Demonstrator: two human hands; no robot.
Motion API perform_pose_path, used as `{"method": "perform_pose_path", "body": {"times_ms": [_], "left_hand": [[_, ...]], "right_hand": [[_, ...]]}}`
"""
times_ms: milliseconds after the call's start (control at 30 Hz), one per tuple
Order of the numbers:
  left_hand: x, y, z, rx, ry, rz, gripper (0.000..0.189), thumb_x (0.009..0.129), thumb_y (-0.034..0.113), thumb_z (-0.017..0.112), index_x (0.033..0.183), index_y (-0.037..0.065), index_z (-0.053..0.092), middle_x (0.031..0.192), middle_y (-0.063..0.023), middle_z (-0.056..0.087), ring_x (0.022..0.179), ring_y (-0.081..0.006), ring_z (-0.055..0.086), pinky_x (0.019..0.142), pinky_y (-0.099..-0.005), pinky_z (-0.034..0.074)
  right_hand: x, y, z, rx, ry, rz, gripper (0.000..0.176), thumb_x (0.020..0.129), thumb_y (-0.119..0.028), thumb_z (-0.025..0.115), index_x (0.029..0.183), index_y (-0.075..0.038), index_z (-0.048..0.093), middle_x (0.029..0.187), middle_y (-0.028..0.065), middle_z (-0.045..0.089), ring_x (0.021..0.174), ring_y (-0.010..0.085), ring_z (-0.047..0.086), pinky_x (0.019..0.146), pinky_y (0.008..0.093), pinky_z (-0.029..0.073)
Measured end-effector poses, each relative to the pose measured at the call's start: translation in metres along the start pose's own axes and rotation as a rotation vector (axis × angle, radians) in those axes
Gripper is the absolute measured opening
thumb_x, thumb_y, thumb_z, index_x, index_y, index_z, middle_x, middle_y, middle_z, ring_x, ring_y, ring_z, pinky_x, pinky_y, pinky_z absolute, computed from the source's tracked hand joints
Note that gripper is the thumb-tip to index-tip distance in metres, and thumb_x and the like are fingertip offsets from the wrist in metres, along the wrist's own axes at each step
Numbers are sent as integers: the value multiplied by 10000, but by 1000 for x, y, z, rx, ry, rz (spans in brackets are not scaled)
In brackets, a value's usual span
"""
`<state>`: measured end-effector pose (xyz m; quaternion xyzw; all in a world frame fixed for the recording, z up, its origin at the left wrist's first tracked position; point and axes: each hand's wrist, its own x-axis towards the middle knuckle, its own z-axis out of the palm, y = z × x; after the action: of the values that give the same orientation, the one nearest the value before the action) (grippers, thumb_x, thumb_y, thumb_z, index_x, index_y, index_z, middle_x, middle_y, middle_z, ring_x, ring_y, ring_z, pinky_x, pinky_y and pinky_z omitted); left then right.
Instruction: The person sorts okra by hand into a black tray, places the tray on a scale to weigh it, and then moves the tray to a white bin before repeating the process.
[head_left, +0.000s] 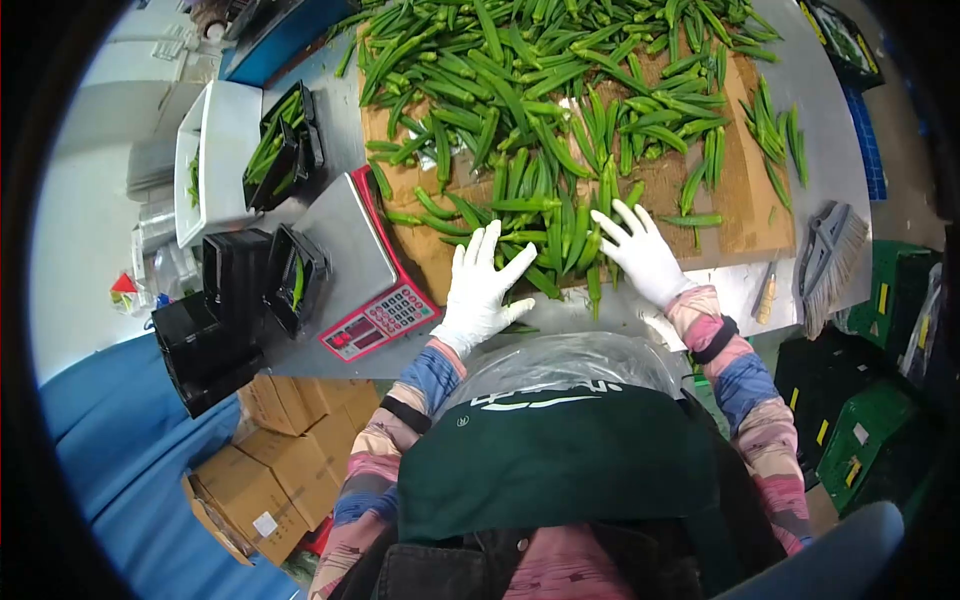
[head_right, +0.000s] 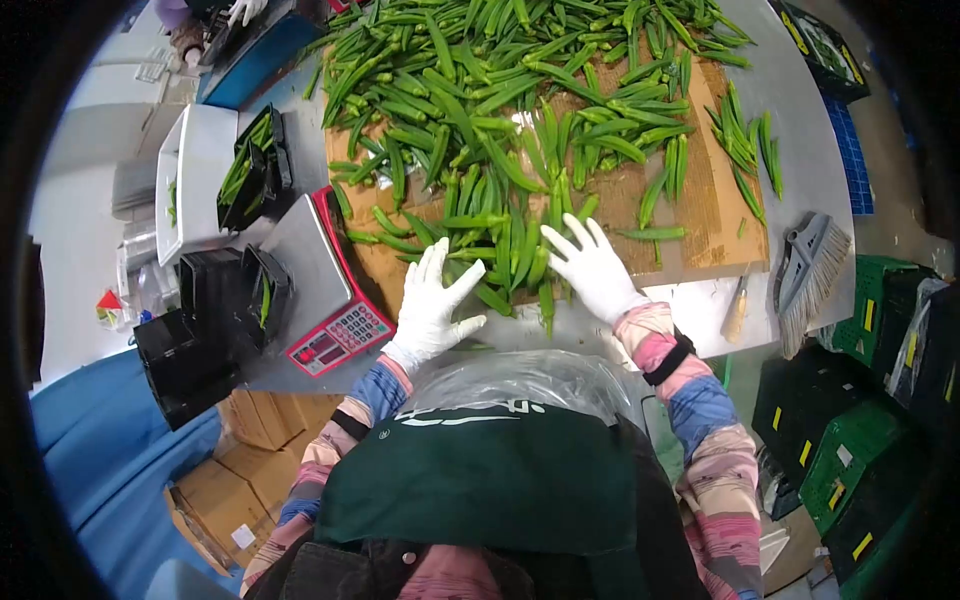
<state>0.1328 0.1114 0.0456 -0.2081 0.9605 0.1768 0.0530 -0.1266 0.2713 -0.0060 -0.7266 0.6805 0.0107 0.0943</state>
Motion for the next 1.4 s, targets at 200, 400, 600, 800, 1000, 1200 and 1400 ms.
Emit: {"method": "perform_pose_path", "body": {"times_ms": [200,400,600,800,1000,1200,1400], "left_hand": [[-61,-6,25,42,-85,33,834,749,437,819,1492,267,478,1575,-253,301,1418,-513,315,1122,-589,340],[-98,-14,43,17,-36,109,668,850,383,738,1453,195,520,1542,-251,377,1384,-512,375,1117,-562,369],[-119,-22,41,-59,129,86,608,822,233,746,1377,69,563,1462,-219,489,1352,-456,450,1112,-515,399],[-152,-39,62,-102,128,54,631,789,120,744,1384,54,544,1431,-193,520,1352,-408,473,1119,-489,400],[-151,-40,68,-48,111,61,691,758,108,752,1404,48,516,1402,-192,533,1335,-410,477,1114,-490,395],[-139,-46,75,-55,147,124,668,759,92,744,1386,29,521,1374,-196,541,1325,-412,473,1120,-487,386],[-129,-47,71,-226,275,104,582,777,26,724,1342,65,588,1274,-173,619,1210,-377,568,1044,-454,455]], "right_hand": [[-47,-31,26,226,289,202,305,792,-64,654,1095,-100,650,1381,118,577,1367,339,459,1146,481,357],[19,-59,2,381,738,268,345,812,-70,692,1152,-59,640,1222,135,654,1199,335,588,1041,432,448],[97,-80,20,290,607,193,449,866,-170,693,1303,-112,613,1177,132,639,1094,327,597,956,426,461],[55,-125,53,219,351,129,314,845,-156,728,1148,-99,672,995,82,627,1012,282,582,942,399,438],[18,-130,34,496,566,285,291,867,-177,692,1147,-99,678,1049,100,651,1037,310,594,934,422,458],[-101,-95,3,410,910,703,329,823,5,753,1144,-45,703,1064,106,677,972,241,646,878,348,515],[-256,-121,49,110,572,1136,367,845,-48,735,1206,-39,675,1138,143,655,1094,313,603,972,422,478]]}}
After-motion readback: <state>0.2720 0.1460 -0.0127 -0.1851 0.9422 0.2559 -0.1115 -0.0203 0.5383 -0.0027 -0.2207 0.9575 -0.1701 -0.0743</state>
